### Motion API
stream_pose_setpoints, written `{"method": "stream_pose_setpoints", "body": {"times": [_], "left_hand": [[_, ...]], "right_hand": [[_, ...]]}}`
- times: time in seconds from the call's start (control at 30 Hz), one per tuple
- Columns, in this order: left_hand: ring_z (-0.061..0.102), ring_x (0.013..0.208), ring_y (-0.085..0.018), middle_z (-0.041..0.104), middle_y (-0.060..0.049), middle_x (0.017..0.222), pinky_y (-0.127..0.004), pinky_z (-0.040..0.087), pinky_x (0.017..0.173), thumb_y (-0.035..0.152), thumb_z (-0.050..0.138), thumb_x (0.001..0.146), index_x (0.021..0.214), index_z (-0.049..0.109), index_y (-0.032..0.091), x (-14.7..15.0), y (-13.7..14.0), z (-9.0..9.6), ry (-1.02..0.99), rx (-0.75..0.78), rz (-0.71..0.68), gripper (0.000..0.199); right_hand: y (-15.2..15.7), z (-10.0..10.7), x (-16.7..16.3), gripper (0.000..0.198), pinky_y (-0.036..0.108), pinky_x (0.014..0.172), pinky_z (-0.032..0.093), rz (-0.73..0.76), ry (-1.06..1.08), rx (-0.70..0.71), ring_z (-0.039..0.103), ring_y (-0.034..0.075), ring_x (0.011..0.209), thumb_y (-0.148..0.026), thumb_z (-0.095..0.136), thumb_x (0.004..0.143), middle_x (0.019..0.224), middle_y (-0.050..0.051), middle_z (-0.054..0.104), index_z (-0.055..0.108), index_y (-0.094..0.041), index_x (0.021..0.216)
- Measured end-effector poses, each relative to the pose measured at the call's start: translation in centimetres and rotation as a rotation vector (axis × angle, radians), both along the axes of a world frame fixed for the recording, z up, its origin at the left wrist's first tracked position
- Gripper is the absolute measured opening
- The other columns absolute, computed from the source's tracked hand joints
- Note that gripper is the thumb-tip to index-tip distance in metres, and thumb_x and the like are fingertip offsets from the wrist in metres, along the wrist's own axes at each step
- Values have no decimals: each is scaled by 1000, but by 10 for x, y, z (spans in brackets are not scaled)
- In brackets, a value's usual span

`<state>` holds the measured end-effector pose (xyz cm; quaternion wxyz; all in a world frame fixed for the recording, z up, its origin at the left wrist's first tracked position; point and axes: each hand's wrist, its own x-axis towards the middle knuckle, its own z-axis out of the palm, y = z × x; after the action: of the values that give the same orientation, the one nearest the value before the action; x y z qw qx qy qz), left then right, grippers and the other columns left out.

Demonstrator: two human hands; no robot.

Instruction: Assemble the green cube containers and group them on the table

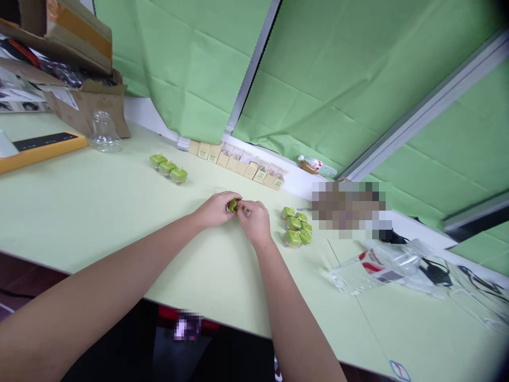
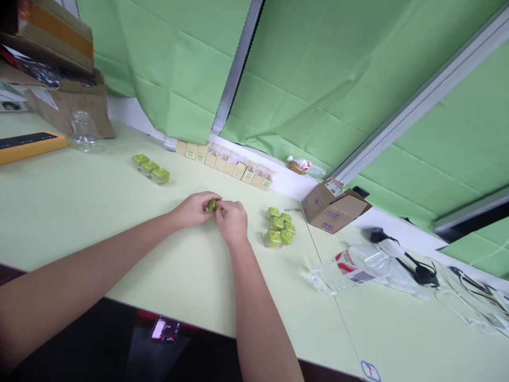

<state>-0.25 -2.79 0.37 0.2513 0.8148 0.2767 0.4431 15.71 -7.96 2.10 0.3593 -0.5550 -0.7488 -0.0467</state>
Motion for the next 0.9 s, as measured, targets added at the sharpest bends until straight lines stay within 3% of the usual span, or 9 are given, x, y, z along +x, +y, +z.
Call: {"method": "stream_pose_setpoints", "body": {"times": [0.23,0.4,0.73,0.9], "left_hand": [[53,70,-13,63,1,82,-25,43,64,17,58,72,99,66,20,-1,-6,2,38,-73,-81,28],[49,65,-12,60,3,75,-24,37,59,18,59,72,92,66,20,-2,-6,1,68,-70,-94,21],[42,60,-11,52,4,65,-24,32,55,23,62,73,79,63,18,0,-9,-2,114,-45,-137,7],[46,63,-11,58,3,73,-23,36,57,26,63,73,94,67,19,1,-11,-3,56,-110,-108,23]], "right_hand": [[2,-1,5,23,28,79,41,19,-104,-71,57,18,77,-12,53,84,82,0,71,73,-25,83],[1,0,4,21,25,69,38,38,-80,-152,55,16,71,-15,53,81,75,-1,66,71,-25,78],[-4,9,4,24,26,65,35,-46,-242,-266,54,17,71,-13,53,76,73,0,67,73,-26,73],[-3,8,5,22,24,64,36,9,-143,-246,54,14,65,-12,53,75,70,-2,66,70,-25,69]]}}
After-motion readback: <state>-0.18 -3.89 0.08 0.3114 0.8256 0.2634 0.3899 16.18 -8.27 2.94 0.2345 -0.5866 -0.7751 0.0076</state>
